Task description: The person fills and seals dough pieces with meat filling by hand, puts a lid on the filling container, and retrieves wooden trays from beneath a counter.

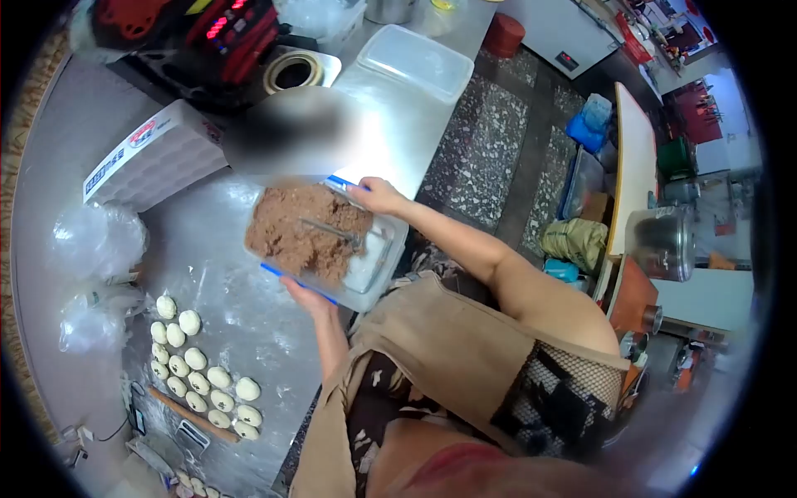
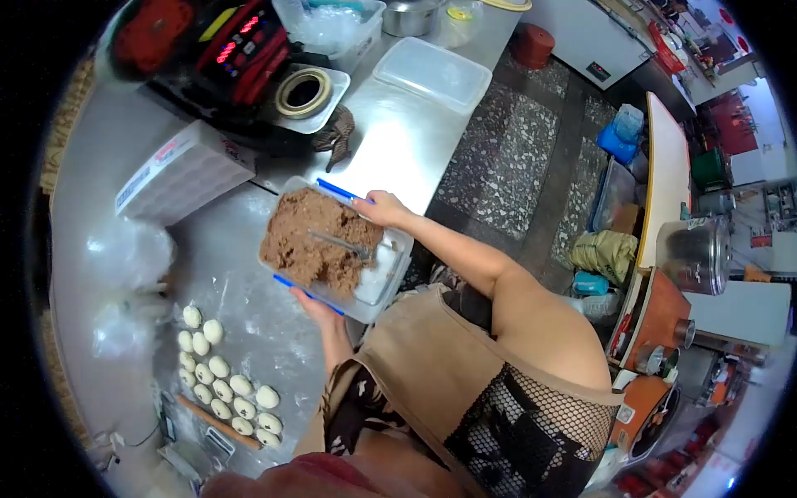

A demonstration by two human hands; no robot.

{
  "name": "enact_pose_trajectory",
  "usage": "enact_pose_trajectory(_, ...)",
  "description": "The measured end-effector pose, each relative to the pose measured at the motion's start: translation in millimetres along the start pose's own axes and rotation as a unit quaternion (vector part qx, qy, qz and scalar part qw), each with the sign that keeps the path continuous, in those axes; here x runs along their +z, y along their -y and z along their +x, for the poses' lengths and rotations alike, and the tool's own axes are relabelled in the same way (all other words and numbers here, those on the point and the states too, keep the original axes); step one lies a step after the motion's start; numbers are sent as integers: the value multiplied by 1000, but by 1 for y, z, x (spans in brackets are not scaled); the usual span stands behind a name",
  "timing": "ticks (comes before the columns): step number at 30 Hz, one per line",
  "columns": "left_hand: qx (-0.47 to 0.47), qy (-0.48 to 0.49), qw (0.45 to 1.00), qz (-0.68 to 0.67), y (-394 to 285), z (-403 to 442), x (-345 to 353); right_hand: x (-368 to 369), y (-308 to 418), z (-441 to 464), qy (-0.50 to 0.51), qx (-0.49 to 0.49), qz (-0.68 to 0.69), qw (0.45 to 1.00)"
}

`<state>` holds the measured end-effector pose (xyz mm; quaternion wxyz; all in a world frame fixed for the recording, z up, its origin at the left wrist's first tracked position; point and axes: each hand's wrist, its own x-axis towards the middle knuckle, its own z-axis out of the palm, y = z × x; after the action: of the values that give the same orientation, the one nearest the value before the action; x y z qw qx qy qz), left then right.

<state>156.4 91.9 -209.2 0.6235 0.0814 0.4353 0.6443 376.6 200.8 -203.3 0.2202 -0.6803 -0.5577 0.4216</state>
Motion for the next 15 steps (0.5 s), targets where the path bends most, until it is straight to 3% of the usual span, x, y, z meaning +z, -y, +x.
enact_pose_trajectory(4,20,-41,998,47,26,30,40,-53,-33,34,11,-42,13,999)
enact_pose_trajectory(6,98,-106,965,218,36,43,42,-101,-43,53,157,-112,78,978)
enact_pose_trajectory(7,98,-117,962,225,46,39,70,-131,-50,66,126,-116,76,982)
enact_pose_trajectory(8,280,-230,806,468,51,32,95,-155,-71,89,32,-160,91,982)
enact_pose_trajectory(9,419,-303,542,663,51,18,124,-192,-84,110,-27,-105,55,993)
enact_pose_trajectory(10,437,-236,582,644,61,9,172,-235,-85,123,-87,-49,5,995)
enact_pose_trajectory(12,359,-17,730,581,107,20,230,-289,-135,189,-254,-90,-26,963)
enact_pose_trajectory(14,176,131,851,477,161,39,294,-333,-170,244,-251,-103,-92,958)
enact_pose_trajectory(15,90,156,874,451,190,59,313,-342,-184,263,-244,-95,-115,958)
